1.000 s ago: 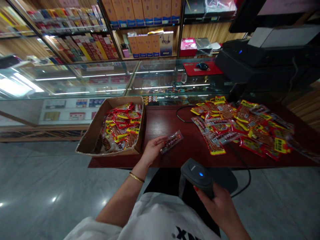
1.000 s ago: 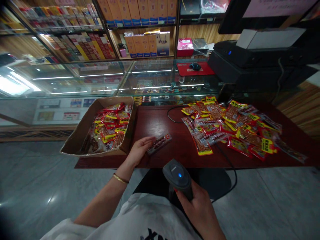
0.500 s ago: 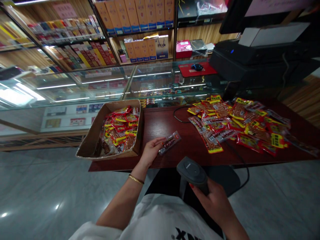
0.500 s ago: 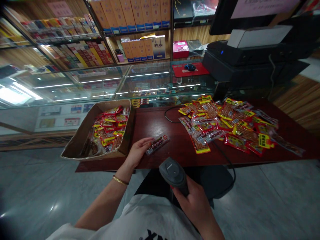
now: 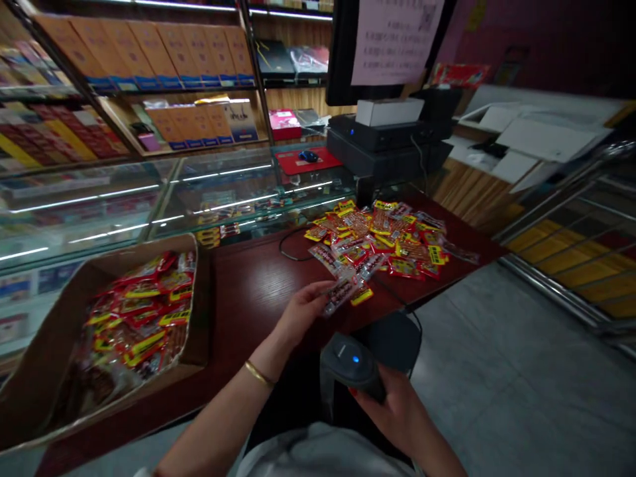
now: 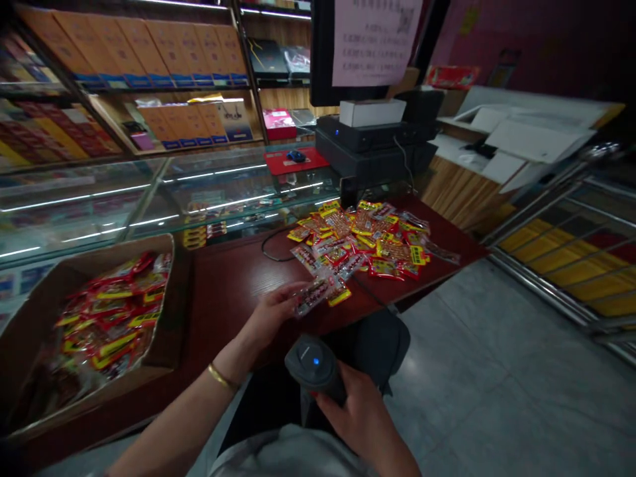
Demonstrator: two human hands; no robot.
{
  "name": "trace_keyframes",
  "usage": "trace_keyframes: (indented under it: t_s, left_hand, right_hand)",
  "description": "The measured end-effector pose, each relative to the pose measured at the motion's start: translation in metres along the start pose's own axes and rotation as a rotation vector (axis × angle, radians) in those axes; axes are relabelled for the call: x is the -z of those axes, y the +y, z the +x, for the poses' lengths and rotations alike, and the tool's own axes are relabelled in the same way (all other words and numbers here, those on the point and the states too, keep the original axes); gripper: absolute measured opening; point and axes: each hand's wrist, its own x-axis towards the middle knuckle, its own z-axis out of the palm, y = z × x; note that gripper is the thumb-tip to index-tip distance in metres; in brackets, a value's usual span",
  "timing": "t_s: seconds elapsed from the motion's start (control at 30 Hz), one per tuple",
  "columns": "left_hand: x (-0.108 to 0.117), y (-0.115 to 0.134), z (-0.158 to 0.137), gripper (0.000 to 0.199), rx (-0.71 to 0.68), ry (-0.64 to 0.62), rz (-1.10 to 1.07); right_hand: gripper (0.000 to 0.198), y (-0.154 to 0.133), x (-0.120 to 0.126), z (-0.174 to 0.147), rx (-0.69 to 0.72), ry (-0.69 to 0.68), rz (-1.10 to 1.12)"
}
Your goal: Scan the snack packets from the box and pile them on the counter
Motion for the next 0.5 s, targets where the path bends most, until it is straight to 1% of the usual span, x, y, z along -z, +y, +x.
trace_keyframes:
  t_s: [0.07,0.17,0.23,0.27,0.3,0.33,0.4,0.43,0.5]
  left_hand:
    - [-0.035,0.0,0.03,0.032,-0.198,-0.168,0.241]
    - [-0.084,0.001,0.074,0.044,-0.599,-0.462,0.657]
    - [-0.108,0.0,0.098,0.047,-0.82,-0.642,0.946]
    - [-0.116,-0.001,0.106,0.045,-0.896,-0.707,1.085]
    - [-0.123,-0.003,0.112,0.041,-0.949,-0.746,1.209]
    - [-0.126,-0.005,0.115,0.037,-0.98,-0.759,1.31]
    - [-0.125,-0.005,0.111,0.031,-0.996,-0.734,1.432]
    - [-0.12,-0.004,0.104,0.031,-0.993,-0.708,1.453]
    - [-0.102,0.006,0.082,0.034,-0.979,-0.636,1.441]
  right_hand:
    - [0.024,0.002,0.003,-0.005,-0.028,0.004,0.005]
    - [0.027,0.003,0.006,-0.01,-0.073,0.032,0.003]
    - [0.027,0.002,0.008,-0.011,-0.095,0.054,-0.003]
    - [0.027,0.001,0.009,-0.011,-0.099,0.065,-0.006]
    - [0.027,0.0,0.01,-0.011,-0.095,0.074,-0.008]
    - [0.027,0.0,0.01,-0.01,-0.089,0.082,-0.013]
    - [0.027,0.001,0.011,-0.011,-0.079,0.094,-0.036]
    - [0.028,0.003,0.01,-0.012,-0.071,0.099,-0.055]
    - [0.03,0.01,0.009,-0.015,-0.054,0.114,-0.107]
